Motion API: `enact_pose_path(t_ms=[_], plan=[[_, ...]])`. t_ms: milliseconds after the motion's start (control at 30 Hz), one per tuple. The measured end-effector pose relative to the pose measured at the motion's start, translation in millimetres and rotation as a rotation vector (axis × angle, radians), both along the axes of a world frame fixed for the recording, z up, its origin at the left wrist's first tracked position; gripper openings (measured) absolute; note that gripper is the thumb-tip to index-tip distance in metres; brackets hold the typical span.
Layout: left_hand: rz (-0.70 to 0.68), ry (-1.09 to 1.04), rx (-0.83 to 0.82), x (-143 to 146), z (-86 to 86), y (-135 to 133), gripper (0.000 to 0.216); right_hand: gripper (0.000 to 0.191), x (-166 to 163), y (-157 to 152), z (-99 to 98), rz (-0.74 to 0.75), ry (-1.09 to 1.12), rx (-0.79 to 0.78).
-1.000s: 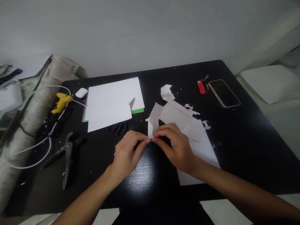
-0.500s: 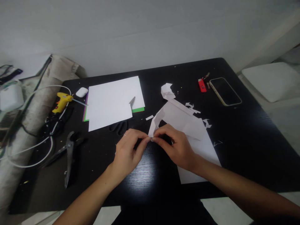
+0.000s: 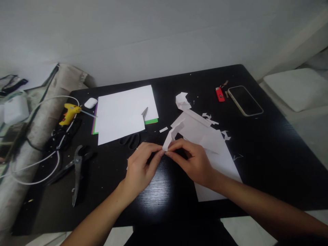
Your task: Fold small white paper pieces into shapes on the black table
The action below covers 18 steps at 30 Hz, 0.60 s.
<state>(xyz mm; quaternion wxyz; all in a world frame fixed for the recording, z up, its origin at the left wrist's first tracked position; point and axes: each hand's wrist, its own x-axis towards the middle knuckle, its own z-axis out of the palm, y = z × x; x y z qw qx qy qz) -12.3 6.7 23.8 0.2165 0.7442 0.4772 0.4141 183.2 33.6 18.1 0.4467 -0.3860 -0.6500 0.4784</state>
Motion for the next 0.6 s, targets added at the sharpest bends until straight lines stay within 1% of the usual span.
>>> enact_pose_path(t_ms=[100, 200, 300, 367, 600], plan=[[0.006, 0.008, 0.002, 0.7, 1.2, 0.1, 0.011, 0.004, -0.4, -0.8, 1.3, -0.013, -0.004, 0.020], [0.007, 0.016, -0.005, 1.0, 1.8, -0.2, 0.010, 0.005, -1.1, -2.0, 0.9, -0.061, -0.022, 0.032], [0.004, 0.008, -0.001, 1.0, 1.4, -0.3, 0.011, 0.018, -2.1, -3.3, -1.6, -0.111, 0.010, 0.042], [0.005, 0.002, -0.008, 0.8, 0.8, -0.2, 0.011, 0.024, -2.5, -3.8, -2.8, -0.126, 0.017, 0.043], [0.031, 0.005, -0.032, -1.1, 0.1, 0.1, 0.005, 0.017, -1.4, -1.4, -0.1, -0.100, 0.008, 0.008]])
